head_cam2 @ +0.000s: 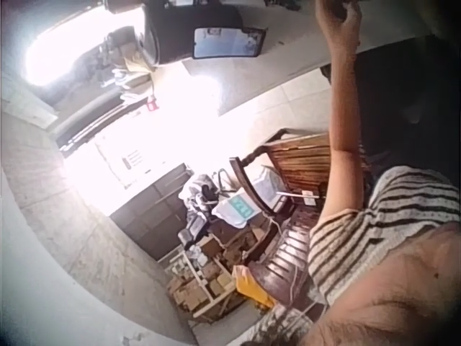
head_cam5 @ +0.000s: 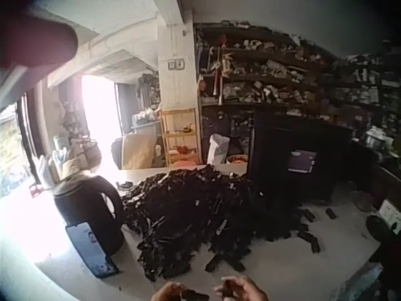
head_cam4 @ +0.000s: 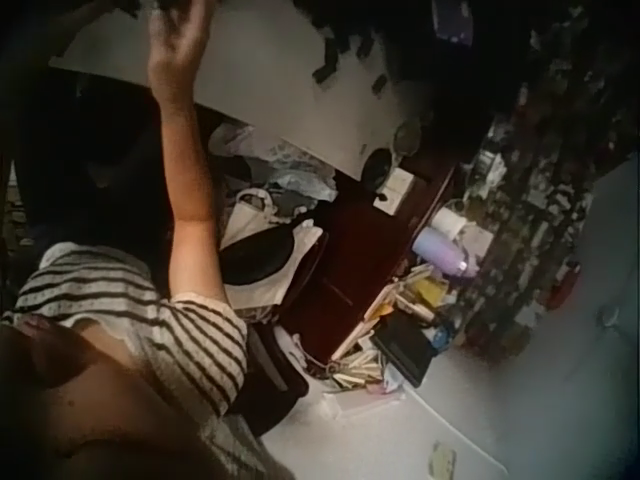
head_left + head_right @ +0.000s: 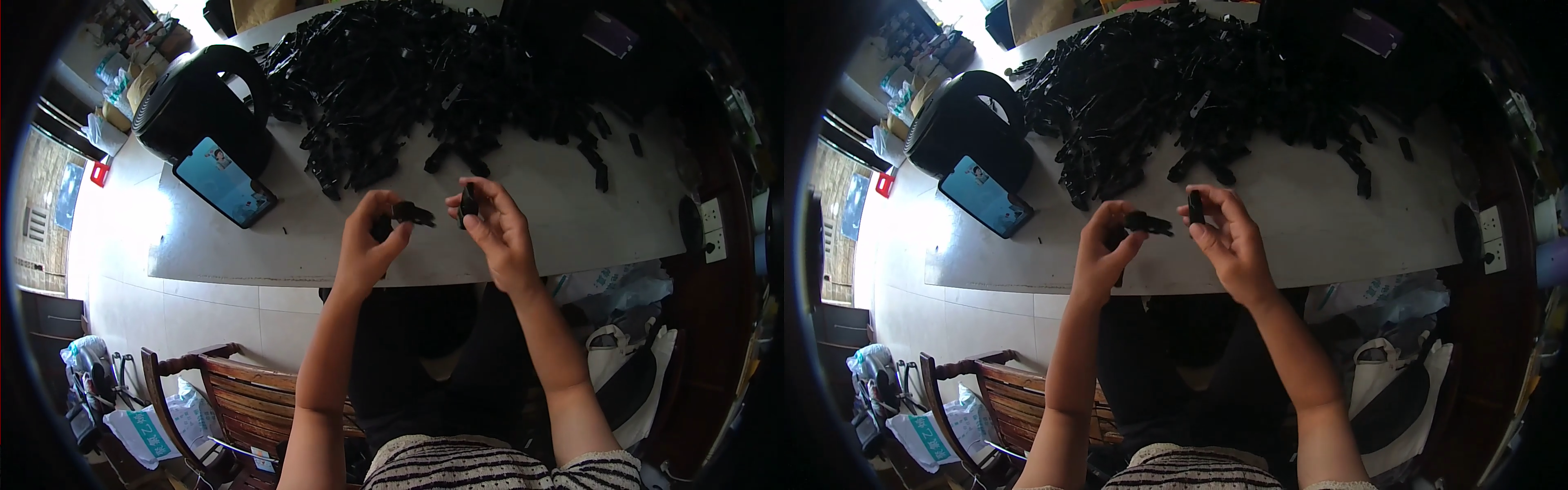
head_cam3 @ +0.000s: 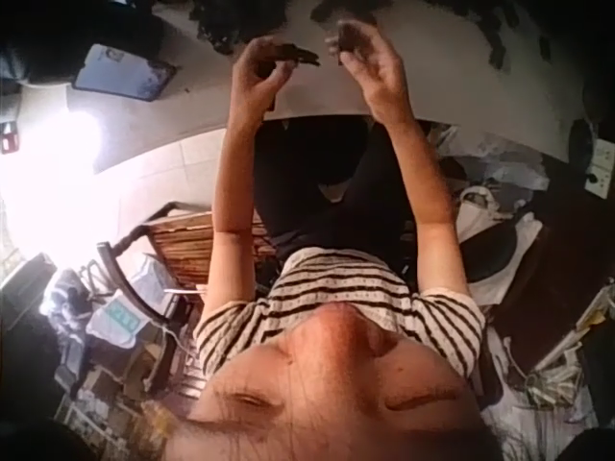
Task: The person assembles small black plastic components by hand on a table.
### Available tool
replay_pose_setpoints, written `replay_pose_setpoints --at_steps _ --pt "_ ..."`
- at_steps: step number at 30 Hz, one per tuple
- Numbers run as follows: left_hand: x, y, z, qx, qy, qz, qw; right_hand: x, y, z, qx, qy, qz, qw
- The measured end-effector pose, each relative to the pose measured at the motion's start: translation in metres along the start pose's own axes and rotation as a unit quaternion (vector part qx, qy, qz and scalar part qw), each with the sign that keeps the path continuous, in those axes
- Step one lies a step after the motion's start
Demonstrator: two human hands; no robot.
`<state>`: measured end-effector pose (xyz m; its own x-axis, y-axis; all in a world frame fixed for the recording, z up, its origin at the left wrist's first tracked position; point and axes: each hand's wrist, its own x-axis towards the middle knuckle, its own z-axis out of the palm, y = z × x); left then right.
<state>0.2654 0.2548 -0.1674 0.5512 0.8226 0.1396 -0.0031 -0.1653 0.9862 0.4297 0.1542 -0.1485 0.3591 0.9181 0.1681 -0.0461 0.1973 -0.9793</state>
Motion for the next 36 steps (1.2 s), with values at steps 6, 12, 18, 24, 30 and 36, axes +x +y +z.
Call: replay_pose_setpoints --at_steps 6,12,18,24,30,36 --pt "-0.017 0.026 0.006 -0.206 -0.064 -0.116 0.969 -0.011 0.011 0.01 0.142 -0.013 -0.068 0.987" --pt "-0.031 0.027 0.013 -0.194 -0.03 -0.124 0.973 -0.019 -0.002 0.007 0.074 -0.058 -0.016 0.995" --pt "-0.042 0.025 0.015 -0.197 -0.056 -0.078 0.976 -0.034 -0.003 -0.003 0.191 -0.077 0.188 0.96" --pt "-0.063 0.013 0.016 -0.115 -0.099 -0.015 0.988 -0.059 0.011 -0.005 0.139 -0.083 0.168 0.972" --pt "-0.087 0.01 0.004 -0.017 -0.157 -0.02 0.987 -0.056 -0.005 -0.02 -0.173 -0.22 0.108 0.954" --pt "-0.062 0.018 0.013 0.214 -0.223 0.173 0.935 0.064 0.03 -0.071 -0.453 0.055 -0.201 0.867"
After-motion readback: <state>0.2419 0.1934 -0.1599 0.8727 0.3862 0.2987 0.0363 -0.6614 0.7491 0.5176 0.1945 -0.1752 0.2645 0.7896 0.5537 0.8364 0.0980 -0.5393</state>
